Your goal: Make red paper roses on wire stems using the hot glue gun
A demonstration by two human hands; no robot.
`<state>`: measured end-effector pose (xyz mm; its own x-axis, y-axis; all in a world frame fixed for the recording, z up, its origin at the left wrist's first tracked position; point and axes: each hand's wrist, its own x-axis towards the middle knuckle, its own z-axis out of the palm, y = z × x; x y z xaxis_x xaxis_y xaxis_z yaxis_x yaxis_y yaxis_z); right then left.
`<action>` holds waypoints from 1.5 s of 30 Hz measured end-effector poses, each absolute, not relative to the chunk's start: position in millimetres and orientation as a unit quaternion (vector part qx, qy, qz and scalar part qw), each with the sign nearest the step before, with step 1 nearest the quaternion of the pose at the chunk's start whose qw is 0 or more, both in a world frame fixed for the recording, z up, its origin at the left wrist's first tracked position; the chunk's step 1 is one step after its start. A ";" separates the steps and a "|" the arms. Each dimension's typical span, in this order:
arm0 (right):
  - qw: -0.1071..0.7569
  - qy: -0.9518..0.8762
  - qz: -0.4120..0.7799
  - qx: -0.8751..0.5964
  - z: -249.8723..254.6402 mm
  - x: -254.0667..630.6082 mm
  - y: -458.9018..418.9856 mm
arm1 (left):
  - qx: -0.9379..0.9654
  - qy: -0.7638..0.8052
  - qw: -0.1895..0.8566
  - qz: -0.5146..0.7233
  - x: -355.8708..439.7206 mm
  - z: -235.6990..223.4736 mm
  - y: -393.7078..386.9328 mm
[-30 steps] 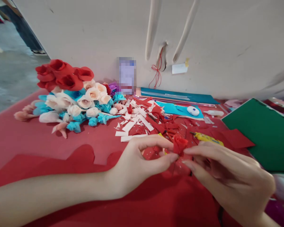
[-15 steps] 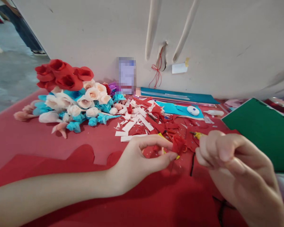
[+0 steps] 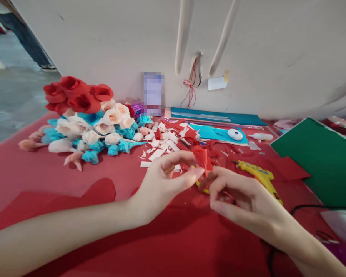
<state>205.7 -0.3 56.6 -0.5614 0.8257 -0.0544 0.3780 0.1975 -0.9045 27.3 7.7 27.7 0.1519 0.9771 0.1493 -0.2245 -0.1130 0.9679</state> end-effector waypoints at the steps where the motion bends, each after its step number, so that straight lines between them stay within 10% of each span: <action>1: 0.224 -0.745 0.481 -0.405 56.8 204.4 -1.1 | 0.512 0.368 0.559 0.538 27.5 26.8 8.2; 45: 0.375 -0.604 0.573 -0.408 52.2 204.4 -0.1 | 0.472 0.392 0.591 0.524 16.9 44.0 8.8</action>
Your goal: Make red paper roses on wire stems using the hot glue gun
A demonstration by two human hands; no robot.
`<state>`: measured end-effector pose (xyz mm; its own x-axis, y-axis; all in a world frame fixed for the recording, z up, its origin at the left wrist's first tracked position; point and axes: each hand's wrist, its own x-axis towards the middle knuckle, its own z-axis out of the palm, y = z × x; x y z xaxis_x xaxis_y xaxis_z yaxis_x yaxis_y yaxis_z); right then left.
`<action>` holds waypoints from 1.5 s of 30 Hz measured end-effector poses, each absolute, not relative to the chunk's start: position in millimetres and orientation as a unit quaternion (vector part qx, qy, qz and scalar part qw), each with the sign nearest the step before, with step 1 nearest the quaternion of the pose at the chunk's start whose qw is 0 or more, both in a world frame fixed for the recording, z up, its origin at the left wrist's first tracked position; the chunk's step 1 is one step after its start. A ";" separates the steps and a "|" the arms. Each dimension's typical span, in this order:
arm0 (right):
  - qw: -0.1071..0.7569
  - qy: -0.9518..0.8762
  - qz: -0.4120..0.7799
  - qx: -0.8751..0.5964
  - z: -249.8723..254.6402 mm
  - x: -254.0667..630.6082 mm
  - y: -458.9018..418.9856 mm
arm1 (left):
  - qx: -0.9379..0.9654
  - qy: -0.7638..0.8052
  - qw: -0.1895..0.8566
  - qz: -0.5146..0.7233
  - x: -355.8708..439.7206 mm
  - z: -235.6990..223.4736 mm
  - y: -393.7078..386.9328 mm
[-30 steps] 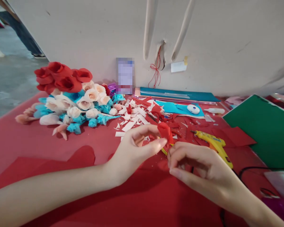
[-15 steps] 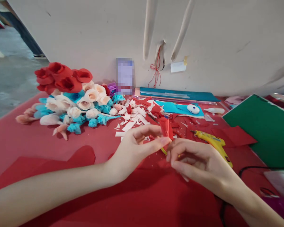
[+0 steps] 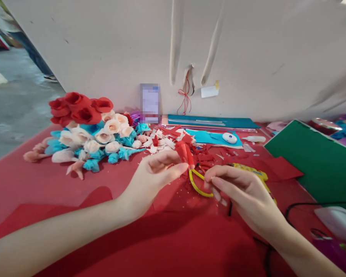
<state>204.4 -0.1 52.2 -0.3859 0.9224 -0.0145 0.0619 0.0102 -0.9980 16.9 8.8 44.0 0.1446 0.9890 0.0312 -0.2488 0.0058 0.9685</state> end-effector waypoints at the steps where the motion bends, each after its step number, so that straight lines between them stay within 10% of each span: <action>1: 0.375 -0.600 0.580 -0.404 52.2 204.2 0.0 | 0.471 0.399 0.601 0.508 15.4 41.7 6.9; 45: 0.387 -0.571 0.620 -0.373 31.1 192.3 7.1 | 0.367 0.399 0.741 0.396 -5.1 -29.6 -11.4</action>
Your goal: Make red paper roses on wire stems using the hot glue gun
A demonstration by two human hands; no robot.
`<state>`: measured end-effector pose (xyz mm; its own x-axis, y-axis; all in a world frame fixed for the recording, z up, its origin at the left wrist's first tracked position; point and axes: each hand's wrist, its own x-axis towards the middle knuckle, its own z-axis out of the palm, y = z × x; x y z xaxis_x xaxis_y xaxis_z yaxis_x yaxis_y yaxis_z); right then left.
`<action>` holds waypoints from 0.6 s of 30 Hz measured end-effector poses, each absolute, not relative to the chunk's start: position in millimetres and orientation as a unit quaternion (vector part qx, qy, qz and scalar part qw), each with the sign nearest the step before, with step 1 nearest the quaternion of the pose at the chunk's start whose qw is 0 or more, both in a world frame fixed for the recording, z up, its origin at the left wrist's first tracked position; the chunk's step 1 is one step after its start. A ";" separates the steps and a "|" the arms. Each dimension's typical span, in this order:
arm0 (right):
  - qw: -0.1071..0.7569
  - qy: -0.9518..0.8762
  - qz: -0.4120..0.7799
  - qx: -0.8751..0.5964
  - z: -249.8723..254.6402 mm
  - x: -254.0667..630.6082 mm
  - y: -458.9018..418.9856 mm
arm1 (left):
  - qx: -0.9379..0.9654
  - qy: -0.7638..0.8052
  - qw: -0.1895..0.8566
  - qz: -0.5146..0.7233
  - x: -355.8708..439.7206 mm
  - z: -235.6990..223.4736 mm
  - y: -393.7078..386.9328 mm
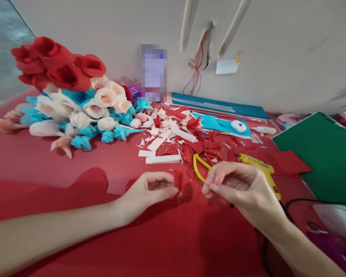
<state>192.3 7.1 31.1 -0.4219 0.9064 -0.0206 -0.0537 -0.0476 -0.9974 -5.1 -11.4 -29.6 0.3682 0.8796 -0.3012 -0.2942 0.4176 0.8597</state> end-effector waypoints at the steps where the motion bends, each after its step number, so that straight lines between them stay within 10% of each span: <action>1: 0.387 -0.570 0.621 -0.374 31.3 192.2 7.1 | 0.373 0.395 0.741 0.394 -5.3 -29.9 -11.2; 18: 0.463 -0.535 0.616 -0.346 28.3 198.0 9.7 | 0.385 0.394 0.738 0.390 -5.8 -33.2 -11.3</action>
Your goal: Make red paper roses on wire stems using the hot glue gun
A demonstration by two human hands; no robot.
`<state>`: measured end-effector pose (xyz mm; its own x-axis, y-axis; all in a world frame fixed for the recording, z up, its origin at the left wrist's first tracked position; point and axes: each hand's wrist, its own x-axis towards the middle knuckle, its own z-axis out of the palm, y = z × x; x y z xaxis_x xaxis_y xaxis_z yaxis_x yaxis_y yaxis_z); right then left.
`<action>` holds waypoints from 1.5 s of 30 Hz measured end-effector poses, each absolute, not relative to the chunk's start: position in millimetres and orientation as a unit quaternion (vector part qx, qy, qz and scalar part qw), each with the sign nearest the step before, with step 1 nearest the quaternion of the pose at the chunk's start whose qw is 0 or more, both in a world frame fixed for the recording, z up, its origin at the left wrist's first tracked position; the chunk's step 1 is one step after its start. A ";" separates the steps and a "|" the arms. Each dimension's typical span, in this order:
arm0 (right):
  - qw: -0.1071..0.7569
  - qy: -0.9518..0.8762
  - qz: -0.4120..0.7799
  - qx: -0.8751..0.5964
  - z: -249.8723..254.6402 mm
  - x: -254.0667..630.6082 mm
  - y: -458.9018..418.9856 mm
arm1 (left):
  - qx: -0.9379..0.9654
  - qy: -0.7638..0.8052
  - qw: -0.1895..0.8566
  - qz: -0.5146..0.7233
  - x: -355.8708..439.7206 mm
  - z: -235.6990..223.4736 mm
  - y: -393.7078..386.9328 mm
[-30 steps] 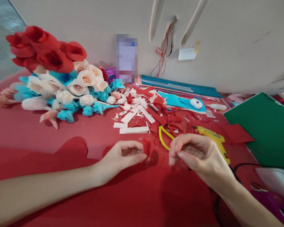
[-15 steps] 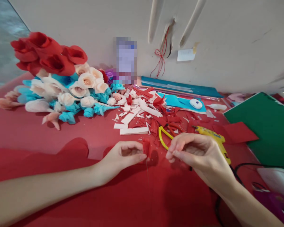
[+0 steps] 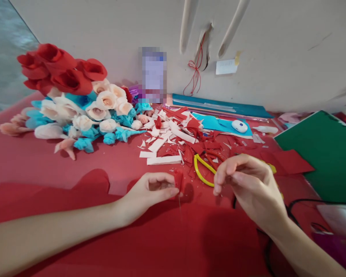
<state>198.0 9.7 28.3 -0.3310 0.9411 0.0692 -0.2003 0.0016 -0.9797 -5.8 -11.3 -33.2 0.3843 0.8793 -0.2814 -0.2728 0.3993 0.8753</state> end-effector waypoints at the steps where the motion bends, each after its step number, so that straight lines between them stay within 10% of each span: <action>1: 0.465 -0.531 0.619 -0.344 29.1 197.6 9.8 | 0.385 0.394 0.738 0.390 -5.8 -33.1 -11.5; 27: 0.453 -0.473 0.664 -0.361 30.8 197.2 7.9 | 0.386 0.405 0.734 0.385 -6.0 -31.6 -10.5; 45: 0.295 -0.759 0.348 -0.464 1.3 193.0 14.0 | 0.397 0.364 0.716 0.444 -8.9 -2.8 -10.5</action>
<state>193.0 14.0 1.3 -0.3946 0.9103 0.1249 0.4995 0.3266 -0.8024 -8.9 -10.5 -2.8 0.3402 0.9251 -0.1685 -0.3463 0.2898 0.8923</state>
